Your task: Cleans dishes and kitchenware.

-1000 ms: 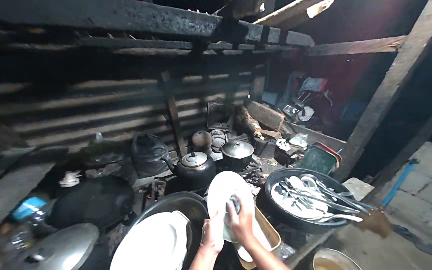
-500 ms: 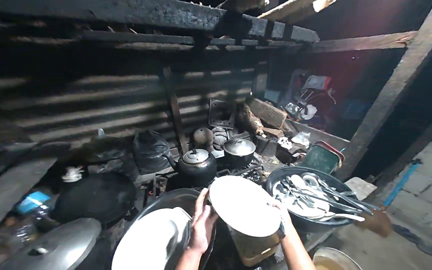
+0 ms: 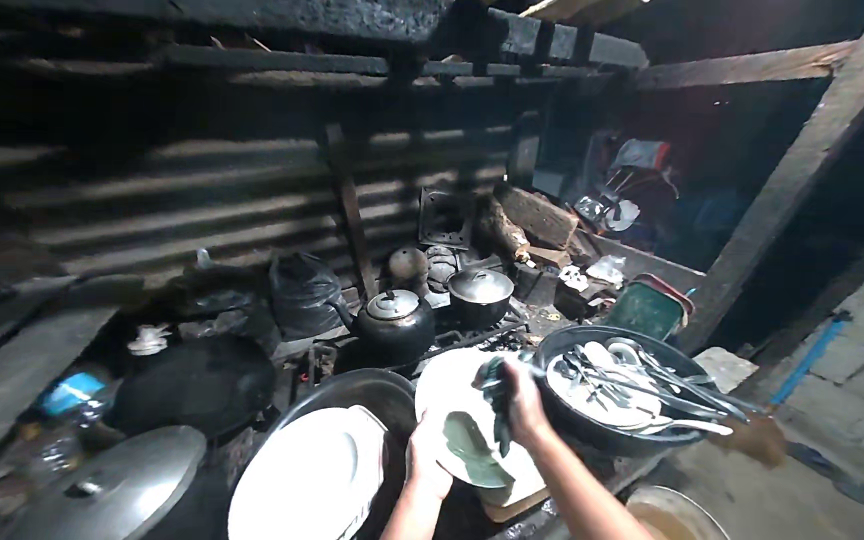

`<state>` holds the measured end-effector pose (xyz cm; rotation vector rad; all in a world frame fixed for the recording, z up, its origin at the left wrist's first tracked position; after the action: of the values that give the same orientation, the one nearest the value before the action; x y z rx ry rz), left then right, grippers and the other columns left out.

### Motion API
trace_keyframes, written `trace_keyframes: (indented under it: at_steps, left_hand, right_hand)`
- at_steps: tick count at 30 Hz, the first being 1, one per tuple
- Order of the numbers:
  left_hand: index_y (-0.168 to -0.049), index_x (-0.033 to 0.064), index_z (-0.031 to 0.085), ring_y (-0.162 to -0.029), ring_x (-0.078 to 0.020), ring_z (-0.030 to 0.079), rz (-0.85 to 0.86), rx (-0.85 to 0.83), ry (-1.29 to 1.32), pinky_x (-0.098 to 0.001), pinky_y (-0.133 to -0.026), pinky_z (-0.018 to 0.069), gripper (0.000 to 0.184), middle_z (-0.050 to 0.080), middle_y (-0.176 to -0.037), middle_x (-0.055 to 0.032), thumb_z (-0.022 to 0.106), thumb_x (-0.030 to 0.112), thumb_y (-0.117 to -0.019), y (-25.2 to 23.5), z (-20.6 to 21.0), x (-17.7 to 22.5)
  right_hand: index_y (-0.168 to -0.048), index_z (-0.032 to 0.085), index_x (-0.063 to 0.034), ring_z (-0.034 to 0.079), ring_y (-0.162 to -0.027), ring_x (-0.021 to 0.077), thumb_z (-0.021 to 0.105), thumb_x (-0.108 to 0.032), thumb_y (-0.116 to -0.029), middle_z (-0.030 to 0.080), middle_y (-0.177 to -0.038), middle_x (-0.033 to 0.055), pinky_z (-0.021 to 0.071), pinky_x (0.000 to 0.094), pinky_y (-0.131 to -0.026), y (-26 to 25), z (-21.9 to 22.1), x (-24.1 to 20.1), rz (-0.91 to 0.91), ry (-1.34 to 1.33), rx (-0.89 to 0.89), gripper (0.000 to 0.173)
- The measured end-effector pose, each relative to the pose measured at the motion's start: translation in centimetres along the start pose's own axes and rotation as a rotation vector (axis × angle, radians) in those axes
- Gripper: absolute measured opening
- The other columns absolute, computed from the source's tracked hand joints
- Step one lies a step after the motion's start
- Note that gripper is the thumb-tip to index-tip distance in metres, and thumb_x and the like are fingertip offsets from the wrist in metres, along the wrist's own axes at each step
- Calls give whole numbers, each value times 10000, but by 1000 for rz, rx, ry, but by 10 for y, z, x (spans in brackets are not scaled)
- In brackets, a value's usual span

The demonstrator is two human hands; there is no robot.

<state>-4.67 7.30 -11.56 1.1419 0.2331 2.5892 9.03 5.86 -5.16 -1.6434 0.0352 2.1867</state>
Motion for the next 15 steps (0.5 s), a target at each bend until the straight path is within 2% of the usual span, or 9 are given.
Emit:
trace_keyframes:
  at_steps: [1,2,3,4,6,9,12,13,15]
  left_hand:
    - [-1343,46,541,-1030,-212,675,-12,7,7,-412,-880,573,437,676,-1145,-133,282,324,-1128,3,4,-4]
    - [-1283,58,569,-968,-185,675,-18,36,3,-379,-833,569,425,680,-1076,-105,267,312,-1125,7,8,-7]
    - [-1194,70,583,-882,-153,664,-18,76,-12,-338,-761,560,404,667,-983,-76,261,300,-1118,11,12,-8]
    - [-1232,54,572,-922,-156,651,-14,59,-13,-338,-802,550,401,654,-1025,-86,263,285,-1123,14,12,-8]
    - [-1345,9,539,-1068,-199,660,-4,7,-36,-386,-921,556,406,663,-1180,-144,307,262,-1129,23,9,-8]
    - [-1328,1,540,-1010,-206,689,-11,63,-89,-388,-860,586,371,680,-1136,-157,367,254,-1121,33,5,-10]
    - [-1382,3,528,-1137,-208,638,4,46,-156,-394,-970,531,416,643,-1263,-156,309,253,-1132,31,9,-7]
    - [-1383,6,516,-1137,-195,616,21,45,-187,-375,-973,509,409,623,-1266,-147,286,229,-1129,31,10,-6]
    - [-1389,-6,502,-1102,-191,634,54,67,-257,-356,-943,533,347,625,-1250,-161,372,156,-1111,36,9,-3]
  right_hand:
    - [-1256,566,38,630,-868,48,261,-221,-1072,676,-1024,46,536,239,-783,11,16,18,-27,109,-127,441]
    - [-1417,498,69,585,-1168,78,327,-245,-1053,624,-1301,110,466,290,-1039,21,27,37,-54,243,-256,510]
    - [-1497,446,68,413,-1453,162,388,-261,-1037,482,-1541,172,257,408,-1240,26,32,55,-107,388,-350,568]
    - [-1511,452,47,272,-1555,251,437,-271,-1015,392,-1616,199,86,531,-1280,23,29,66,-200,551,-363,590]
    - [-1474,538,2,263,-1546,419,528,-247,-977,390,-1605,252,40,706,-1226,-1,5,69,-414,844,-164,556]
    - [-1450,557,21,315,-1502,493,522,-242,-971,398,-1581,298,130,701,-1215,-27,-21,62,-472,1033,124,548]
    - [-1435,561,43,349,-1497,456,525,-151,-958,424,-1573,278,202,652,-1222,5,17,63,-514,874,-108,517]
    - [-1403,591,43,381,-1468,488,529,-105,-916,462,-1542,287,219,706,-1188,15,27,62,-592,838,-154,512]
    - [-1380,613,37,407,-1434,534,559,-36,-875,490,-1516,294,217,776,-1140,8,20,63,-642,858,-79,514]
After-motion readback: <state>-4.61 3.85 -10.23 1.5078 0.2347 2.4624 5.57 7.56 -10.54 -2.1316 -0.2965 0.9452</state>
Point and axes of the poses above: each hand's wrist, its own y-axis away from the middle knuckle, its own z-axis out of the palm, x = y × z, the point moved 5 cm from there along -y, towards the middle knuckle
